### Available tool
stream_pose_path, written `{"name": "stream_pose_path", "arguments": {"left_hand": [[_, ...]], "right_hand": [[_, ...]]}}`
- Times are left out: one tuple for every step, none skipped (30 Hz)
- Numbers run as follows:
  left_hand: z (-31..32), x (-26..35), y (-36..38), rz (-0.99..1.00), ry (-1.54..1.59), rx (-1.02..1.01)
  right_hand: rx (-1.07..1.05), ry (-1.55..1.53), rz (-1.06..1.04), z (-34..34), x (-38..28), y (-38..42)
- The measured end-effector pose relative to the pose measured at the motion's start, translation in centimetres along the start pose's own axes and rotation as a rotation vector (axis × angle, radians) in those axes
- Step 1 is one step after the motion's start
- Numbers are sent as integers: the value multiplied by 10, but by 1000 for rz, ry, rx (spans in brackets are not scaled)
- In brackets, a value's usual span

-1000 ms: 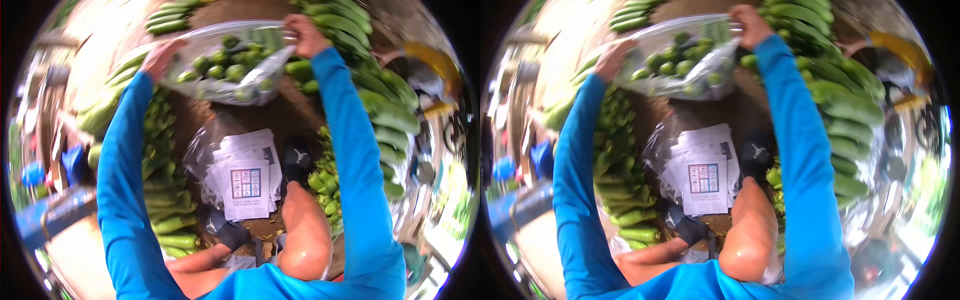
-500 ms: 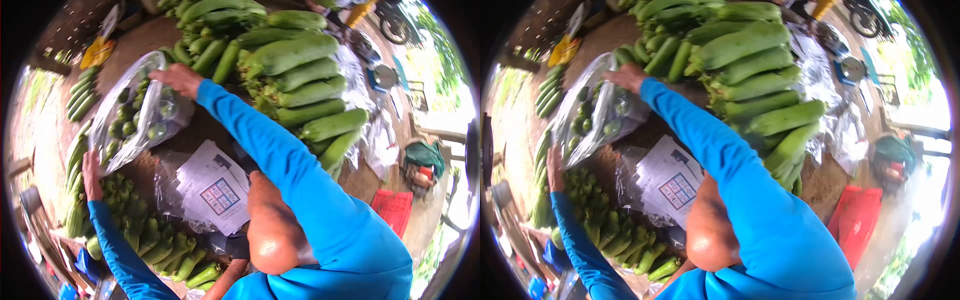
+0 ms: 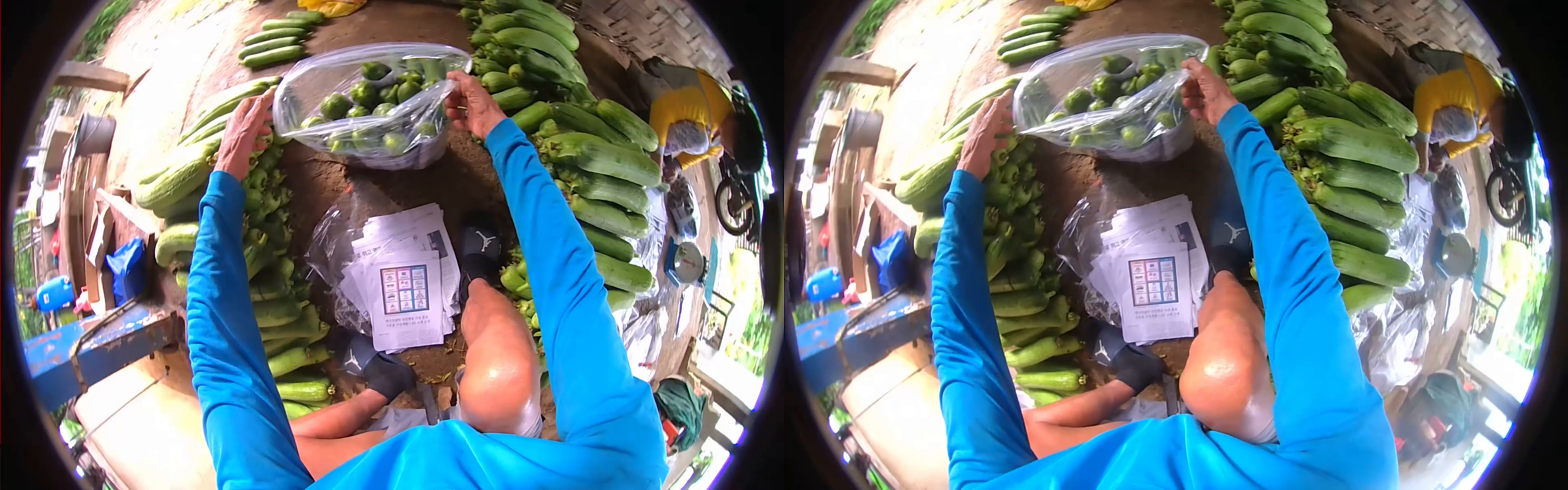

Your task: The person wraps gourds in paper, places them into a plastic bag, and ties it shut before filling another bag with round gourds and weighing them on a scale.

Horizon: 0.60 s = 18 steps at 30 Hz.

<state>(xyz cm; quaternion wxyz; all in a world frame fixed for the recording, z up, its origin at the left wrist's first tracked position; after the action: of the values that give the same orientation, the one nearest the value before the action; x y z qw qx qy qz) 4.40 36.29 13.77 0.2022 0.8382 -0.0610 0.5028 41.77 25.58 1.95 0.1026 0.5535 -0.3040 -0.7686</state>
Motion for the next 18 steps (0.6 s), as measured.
{"name": "stream_pose_path", "arguments": {"left_hand": [[-3, -13, 0, -47, 39, 3], [-4, -27, 0, -91, 78, 3], [-1, -35, 3, -75, 84, -45], [6, -34, 12, -117, 46, -24], [10, -48, 8, -138, 19, -42], [18, -62, -3, -147, -7, -84], [29, -60, -4, -104, -16, -106], [40, -60, -4, -59, -23, -142], [39, -75, -19, -5, 0, -143], [43, -86, -34, 43, 27, -135], [52, -74, -38, 57, -6, -79], [54, -61, -41, 67, -38, -4], [54, -66, -52, 24, 16, 29], [50, -73, -62, -24, 66, 74], [49, -68, -66, -6, 103, 163], [53, -67, -68, -5, 100, 155], [56, -52, -66, 173, 137, 148], [57, -41, -63, 351, 175, 142]], "right_hand": [[105, 73, -21, -1, -2, 7], [212, 145, -45, -3, -4, 15], [209, 146, -46, 4, -1, 18], [159, 168, -137, 13, -6, 18], [134, 188, -227, 12, -12, 21], [138, 335, -265, -1, -4, -6], [185, 483, -535, -1, -18, -9], [233, 540, -471, -4, -16, -12], [276, 597, -405, -8, -13, -15], [184, 144, -728, -15, 3, -50], [428, 586, -620, -15, -17, -32], [466, 590, -467, -12, -31, -1], [513, 471, -528, -13, -37, 13], [641, 504, -660, -12, -40, 26], [629, 485, -724, -12, -39, 28], [611, 465, -786, -11, -38, 28], [629, 529, -833, -10, -40, 28], [633, 531, -828, -12, -41, 27]]}}
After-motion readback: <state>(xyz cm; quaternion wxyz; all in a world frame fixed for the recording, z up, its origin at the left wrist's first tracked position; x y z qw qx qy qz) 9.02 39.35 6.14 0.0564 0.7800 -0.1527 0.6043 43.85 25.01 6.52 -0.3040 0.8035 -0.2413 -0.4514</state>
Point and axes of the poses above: each hand's wrist, its own y-axis away from the middle knuckle, its own z-axis out of the palm, x = y × z, the point moved 9 cm from there along -y, towards the middle knuckle, and after that the axes turned 3 degrees about -x, right-handed, at the moved point
